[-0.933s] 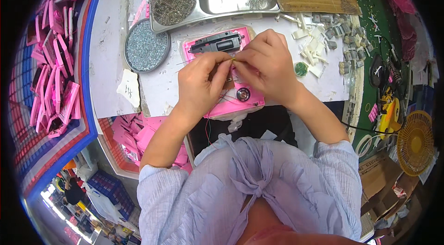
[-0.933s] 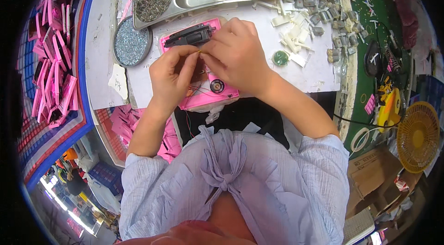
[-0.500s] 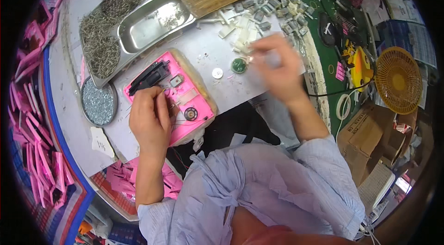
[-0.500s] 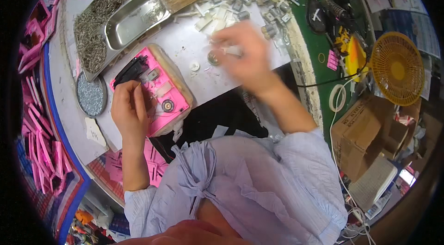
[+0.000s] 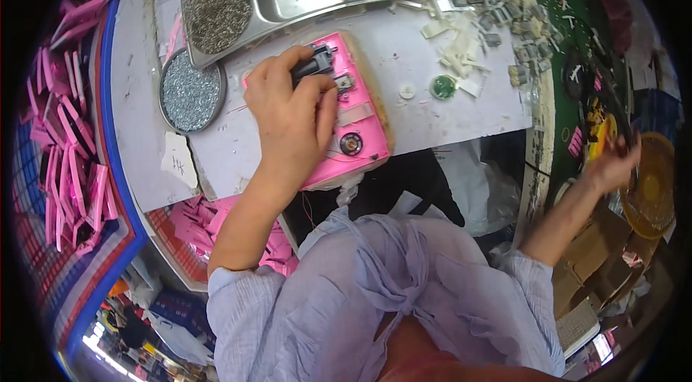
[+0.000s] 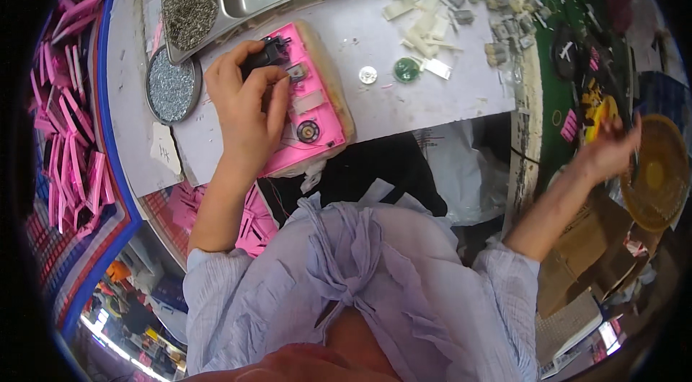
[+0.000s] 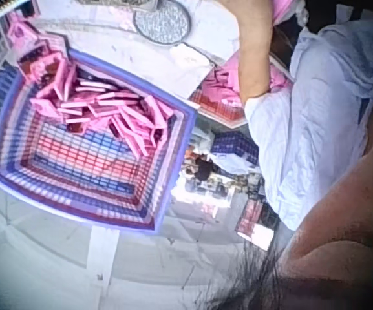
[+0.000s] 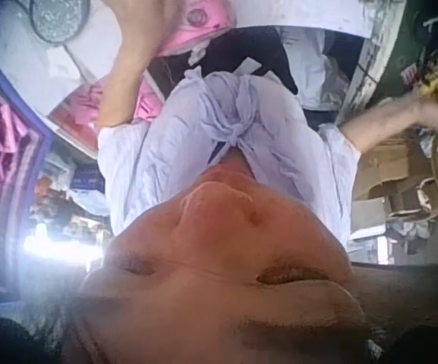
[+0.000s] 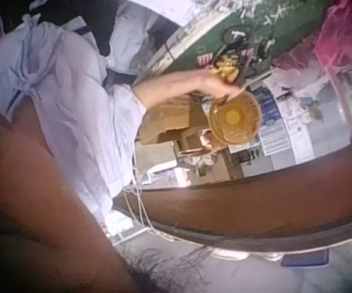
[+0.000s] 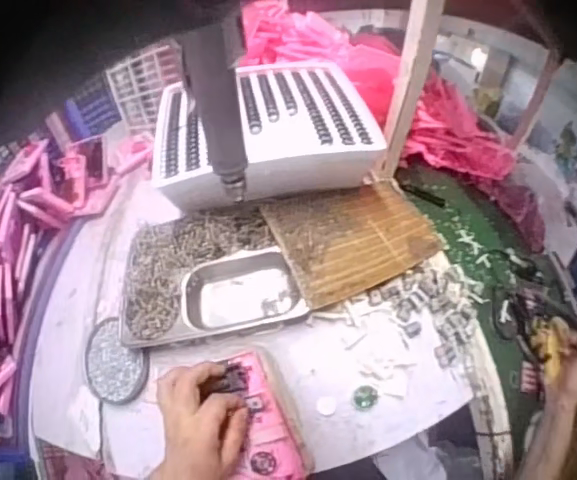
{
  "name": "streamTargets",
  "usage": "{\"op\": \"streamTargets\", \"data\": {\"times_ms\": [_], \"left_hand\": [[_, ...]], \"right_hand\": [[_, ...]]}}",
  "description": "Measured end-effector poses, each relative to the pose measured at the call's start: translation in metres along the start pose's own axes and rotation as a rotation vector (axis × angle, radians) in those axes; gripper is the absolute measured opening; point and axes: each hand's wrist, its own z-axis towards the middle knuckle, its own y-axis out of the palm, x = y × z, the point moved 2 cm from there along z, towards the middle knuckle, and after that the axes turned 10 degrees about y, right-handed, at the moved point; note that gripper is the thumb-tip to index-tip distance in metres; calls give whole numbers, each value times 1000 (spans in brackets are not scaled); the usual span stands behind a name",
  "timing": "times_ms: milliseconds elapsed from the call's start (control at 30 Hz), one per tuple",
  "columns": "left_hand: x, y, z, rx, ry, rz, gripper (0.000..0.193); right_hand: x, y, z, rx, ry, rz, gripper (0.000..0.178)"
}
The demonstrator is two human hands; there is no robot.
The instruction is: Assemble a pink electronic toy by soldering wires and installing components.
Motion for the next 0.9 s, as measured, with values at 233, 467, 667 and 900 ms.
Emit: {"op": "streamTargets", "data": {"times_ms": [233,467,667,900], "left_hand": [[-4,1,-1,23,-27,-77,17],[1,5,3,-8,-18,-31,18],[4,5,6,-34,-26,5,17],[0,10,1,-20,-2,16,21]], "right_hand": [[-8,-22,-72,-407,26,233,25],[-19,148,-235,-1111,135,57,37],[-19,174,-257,-1294,-255,7,30],[-15,174,-260,-1299,-317,24,32]]}}
